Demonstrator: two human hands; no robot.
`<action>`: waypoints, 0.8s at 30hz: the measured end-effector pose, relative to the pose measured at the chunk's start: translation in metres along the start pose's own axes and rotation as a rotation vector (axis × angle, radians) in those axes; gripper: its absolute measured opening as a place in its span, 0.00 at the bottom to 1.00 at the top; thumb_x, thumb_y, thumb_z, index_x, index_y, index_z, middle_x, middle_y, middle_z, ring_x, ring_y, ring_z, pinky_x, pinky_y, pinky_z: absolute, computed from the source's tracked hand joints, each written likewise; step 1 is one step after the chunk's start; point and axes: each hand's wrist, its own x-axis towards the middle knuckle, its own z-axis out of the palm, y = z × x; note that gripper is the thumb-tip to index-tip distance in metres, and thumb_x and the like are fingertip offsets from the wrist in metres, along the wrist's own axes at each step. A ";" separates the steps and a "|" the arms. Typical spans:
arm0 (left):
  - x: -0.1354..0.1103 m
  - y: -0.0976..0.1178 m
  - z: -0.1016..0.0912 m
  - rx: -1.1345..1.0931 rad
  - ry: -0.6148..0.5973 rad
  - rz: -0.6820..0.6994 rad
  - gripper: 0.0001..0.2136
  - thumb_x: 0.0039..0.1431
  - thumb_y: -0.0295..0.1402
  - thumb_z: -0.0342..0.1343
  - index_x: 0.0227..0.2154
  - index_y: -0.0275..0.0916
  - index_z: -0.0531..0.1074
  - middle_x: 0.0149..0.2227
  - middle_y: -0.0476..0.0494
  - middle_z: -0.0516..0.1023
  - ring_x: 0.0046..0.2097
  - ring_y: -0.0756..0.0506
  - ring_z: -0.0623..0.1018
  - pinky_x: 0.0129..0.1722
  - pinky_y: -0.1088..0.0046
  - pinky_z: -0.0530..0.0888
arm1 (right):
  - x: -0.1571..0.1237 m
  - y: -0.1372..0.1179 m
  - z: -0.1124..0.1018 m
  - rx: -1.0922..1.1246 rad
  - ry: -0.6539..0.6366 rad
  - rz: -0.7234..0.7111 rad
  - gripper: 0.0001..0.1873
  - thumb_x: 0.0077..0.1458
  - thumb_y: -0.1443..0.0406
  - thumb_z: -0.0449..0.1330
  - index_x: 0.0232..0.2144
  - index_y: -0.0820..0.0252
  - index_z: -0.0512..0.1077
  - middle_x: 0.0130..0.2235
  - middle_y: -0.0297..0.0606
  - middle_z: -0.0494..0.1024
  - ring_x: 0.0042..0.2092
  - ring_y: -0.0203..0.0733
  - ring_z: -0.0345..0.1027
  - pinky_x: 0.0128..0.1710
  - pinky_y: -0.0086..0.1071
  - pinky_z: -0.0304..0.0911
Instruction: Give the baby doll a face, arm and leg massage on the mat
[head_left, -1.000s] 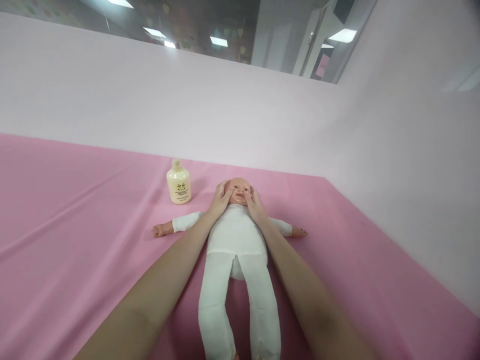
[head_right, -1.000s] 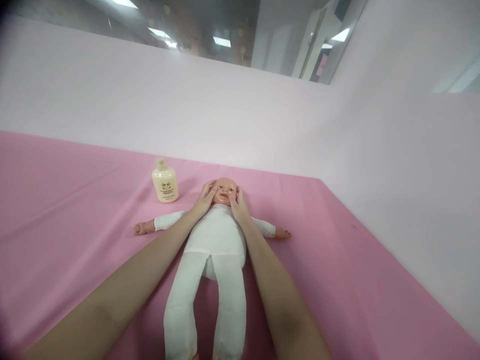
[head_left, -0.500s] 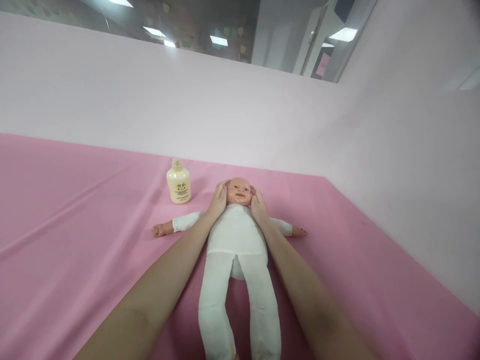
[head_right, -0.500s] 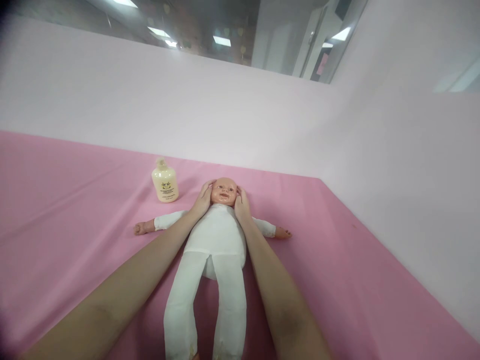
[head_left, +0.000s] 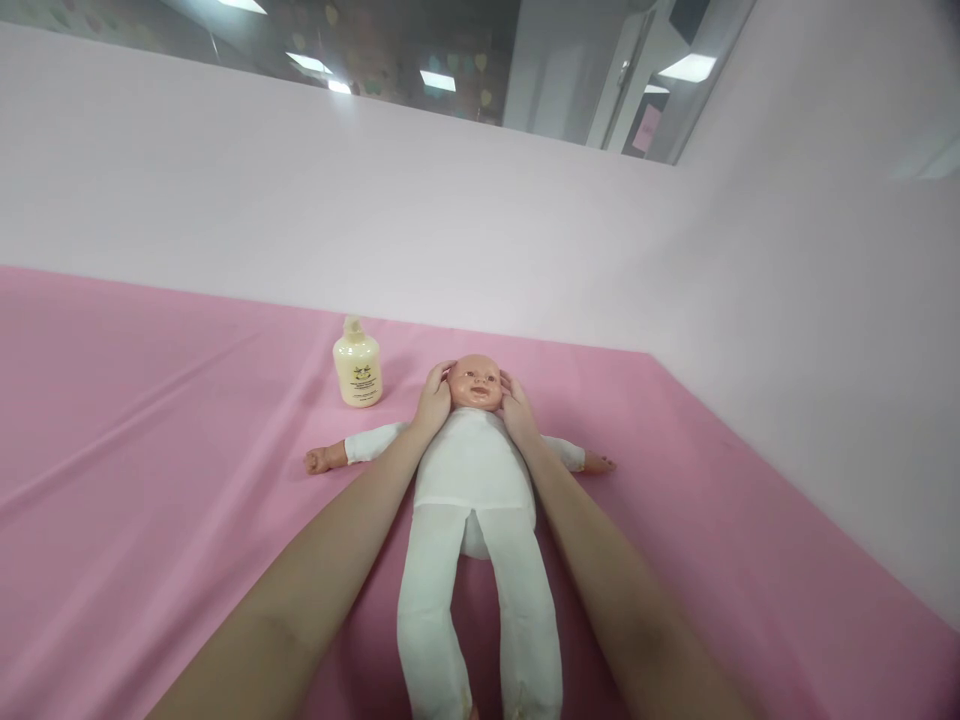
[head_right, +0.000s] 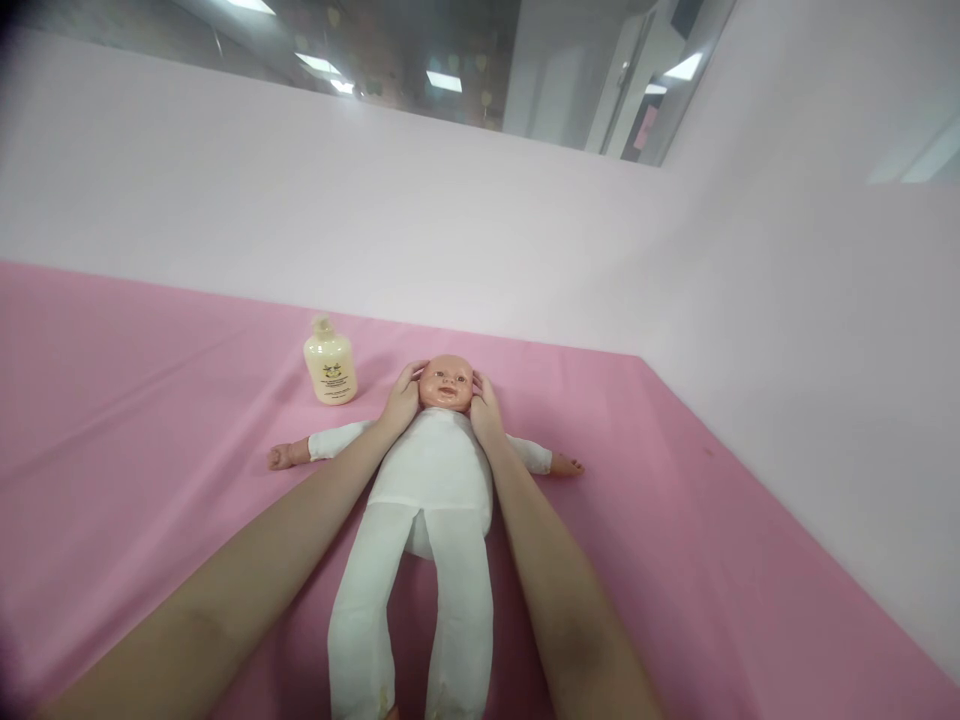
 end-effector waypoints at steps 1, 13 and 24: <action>0.000 0.000 0.000 -0.013 0.006 -0.006 0.20 0.52 0.26 0.49 0.48 0.41 0.69 0.51 0.43 0.73 0.54 0.42 0.71 0.57 0.59 0.67 | 0.000 0.000 0.000 0.016 0.013 0.006 0.27 0.53 0.61 0.54 0.56 0.47 0.62 0.58 0.32 0.69 0.61 0.46 0.61 0.61 0.47 0.59; 0.004 -0.004 0.000 -0.067 -0.001 -0.029 0.22 0.46 0.24 0.50 0.47 0.41 0.70 0.50 0.42 0.74 0.54 0.41 0.71 0.55 0.57 0.68 | 0.002 0.001 0.001 0.119 0.021 0.021 0.29 0.48 0.67 0.57 0.55 0.50 0.64 0.58 0.34 0.70 0.60 0.47 0.62 0.60 0.47 0.61; 0.009 -0.011 0.000 -0.147 -0.023 -0.067 0.25 0.43 0.24 0.51 0.48 0.41 0.70 0.51 0.41 0.73 0.54 0.40 0.72 0.55 0.59 0.69 | 0.001 -0.004 0.003 0.131 0.033 0.044 0.28 0.48 0.66 0.57 0.53 0.50 0.66 0.57 0.35 0.71 0.59 0.47 0.64 0.59 0.47 0.62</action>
